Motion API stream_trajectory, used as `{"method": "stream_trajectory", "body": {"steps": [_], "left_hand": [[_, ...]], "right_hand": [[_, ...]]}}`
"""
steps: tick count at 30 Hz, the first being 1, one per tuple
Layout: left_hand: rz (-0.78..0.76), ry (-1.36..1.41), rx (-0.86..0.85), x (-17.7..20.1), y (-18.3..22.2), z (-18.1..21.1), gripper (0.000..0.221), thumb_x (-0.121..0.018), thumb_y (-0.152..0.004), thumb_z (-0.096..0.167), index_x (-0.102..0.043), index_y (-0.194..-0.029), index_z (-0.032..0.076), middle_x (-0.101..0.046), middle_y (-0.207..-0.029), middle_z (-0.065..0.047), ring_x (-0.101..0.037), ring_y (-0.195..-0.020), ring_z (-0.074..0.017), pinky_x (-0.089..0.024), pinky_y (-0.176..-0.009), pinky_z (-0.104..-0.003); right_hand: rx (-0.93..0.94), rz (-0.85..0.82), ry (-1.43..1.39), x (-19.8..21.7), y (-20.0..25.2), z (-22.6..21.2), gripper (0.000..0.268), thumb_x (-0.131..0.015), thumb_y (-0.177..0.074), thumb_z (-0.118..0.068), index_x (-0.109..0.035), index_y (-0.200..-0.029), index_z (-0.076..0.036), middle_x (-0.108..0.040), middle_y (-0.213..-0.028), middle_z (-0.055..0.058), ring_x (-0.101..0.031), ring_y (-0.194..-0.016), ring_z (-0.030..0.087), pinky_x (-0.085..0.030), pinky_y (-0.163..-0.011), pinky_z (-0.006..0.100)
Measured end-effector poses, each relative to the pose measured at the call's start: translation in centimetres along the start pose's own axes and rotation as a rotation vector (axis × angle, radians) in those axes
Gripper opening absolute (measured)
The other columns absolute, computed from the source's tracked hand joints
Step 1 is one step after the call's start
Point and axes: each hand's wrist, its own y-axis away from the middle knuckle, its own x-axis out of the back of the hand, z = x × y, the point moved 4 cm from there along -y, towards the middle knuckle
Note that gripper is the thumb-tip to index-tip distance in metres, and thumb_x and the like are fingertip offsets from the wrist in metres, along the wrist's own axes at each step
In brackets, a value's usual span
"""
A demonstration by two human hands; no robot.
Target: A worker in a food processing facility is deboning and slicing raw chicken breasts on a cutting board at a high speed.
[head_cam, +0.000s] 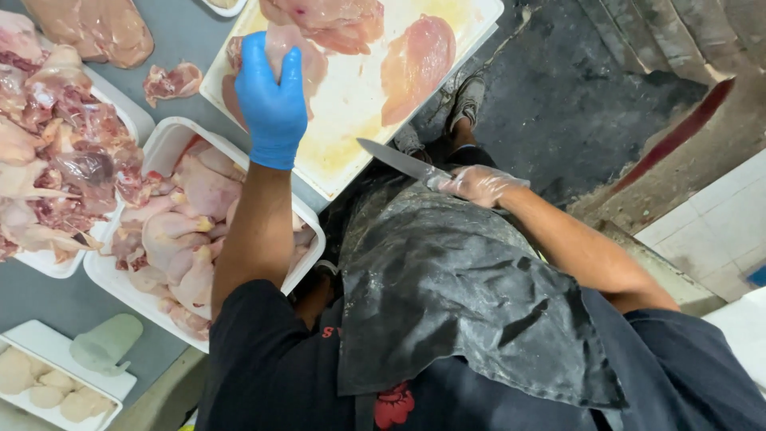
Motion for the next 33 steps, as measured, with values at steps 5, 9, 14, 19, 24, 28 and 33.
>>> {"method": "stream_trajectory", "body": {"steps": [5,9,14,19,24,28,33], "left_hand": [[-0.117,0.075,-0.122,0.3,-2.2,3.4,0.014,-0.063,-0.111,0.018,-0.056,-0.108,0.006,-0.031,-0.07,-0.004,-0.033,-0.064,-0.0164,-0.028,-0.058,-0.038],[-0.065,0.12,-0.183,-0.7,-5.6,1.6,0.047,-0.065,-0.112,0.019,-0.046,-0.154,0.014,-0.076,-0.14,-0.011,-0.076,-0.123,-0.031,-0.056,-0.101,-0.041],[-0.053,0.168,0.18,-5.7,-10.4,-9.9,0.019,-0.06,-0.108,0.027,-0.055,-0.096,0.013,-0.027,-0.075,-0.002,-0.026,-0.073,-0.0165,-0.032,-0.066,-0.037],[-0.069,-0.258,0.121,-15.5,-8.8,-13.9,0.018,-0.068,-0.08,0.011,-0.063,-0.098,0.01,-0.069,-0.096,-0.017,-0.07,-0.086,-0.0414,-0.054,-0.075,-0.053],[-0.631,-0.164,-0.198,-30.7,-1.8,-6.7,0.065,-0.07,-0.088,-0.006,-0.058,-0.15,0.01,-0.061,-0.147,-0.017,-0.059,-0.132,-0.0431,-0.046,-0.113,-0.052],[-0.922,-0.674,-0.421,-38.5,0.1,-7.1,0.041,-0.066,-0.086,0.011,-0.074,-0.123,0.026,-0.066,-0.122,-0.007,-0.062,-0.111,-0.0359,-0.052,-0.09,-0.048],[-1.23,-0.882,-0.281,-34.7,0.3,-6.2,0.036,-0.046,-0.1,0.016,-0.077,-0.112,0.028,-0.076,-0.118,-0.002,-0.07,-0.113,-0.0311,-0.053,-0.091,-0.043]], "right_hand": [[-0.065,0.274,-0.257,2.7,3.0,1.5,0.066,-0.051,-0.094,-0.067,-0.069,-0.139,-0.022,-0.075,-0.115,0.005,-0.066,-0.098,0.024,-0.045,-0.087,0.037],[-0.088,0.383,-0.433,2.9,4.3,4.3,0.055,-0.054,-0.101,-0.059,-0.068,-0.137,-0.019,-0.064,-0.089,0.002,-0.053,-0.075,0.019,-0.039,-0.071,0.035],[-0.045,0.574,-0.699,1.6,2.3,11.4,0.05,-0.069,-0.097,-0.049,-0.071,-0.13,-0.011,-0.07,-0.109,0.001,-0.06,-0.096,0.014,-0.041,-0.09,0.028],[-0.238,0.579,-0.616,3.4,5.8,11.9,0.058,-0.062,-0.097,-0.055,-0.069,-0.139,-0.016,-0.074,-0.12,0.006,-0.064,-0.103,0.023,-0.044,-0.094,0.037],[-0.217,0.604,-0.674,6.7,3.0,15.9,0.058,-0.066,-0.092,-0.049,-0.069,-0.139,-0.015,-0.075,-0.118,0.004,-0.067,-0.104,0.02,-0.044,-0.095,0.032],[0.056,0.58,-1.025,11.6,-1.1,20.1,0.054,-0.078,-0.09,-0.02,-0.06,-0.139,-0.006,-0.072,-0.127,0.006,-0.068,-0.108,0.014,-0.05,-0.101,0.02],[0.027,0.563,-0.833,18.1,-1.0,19.7,0.054,-0.076,-0.094,-0.032,-0.061,-0.141,-0.012,-0.072,-0.123,0.003,-0.068,-0.103,0.014,-0.048,-0.095,0.02]]}}
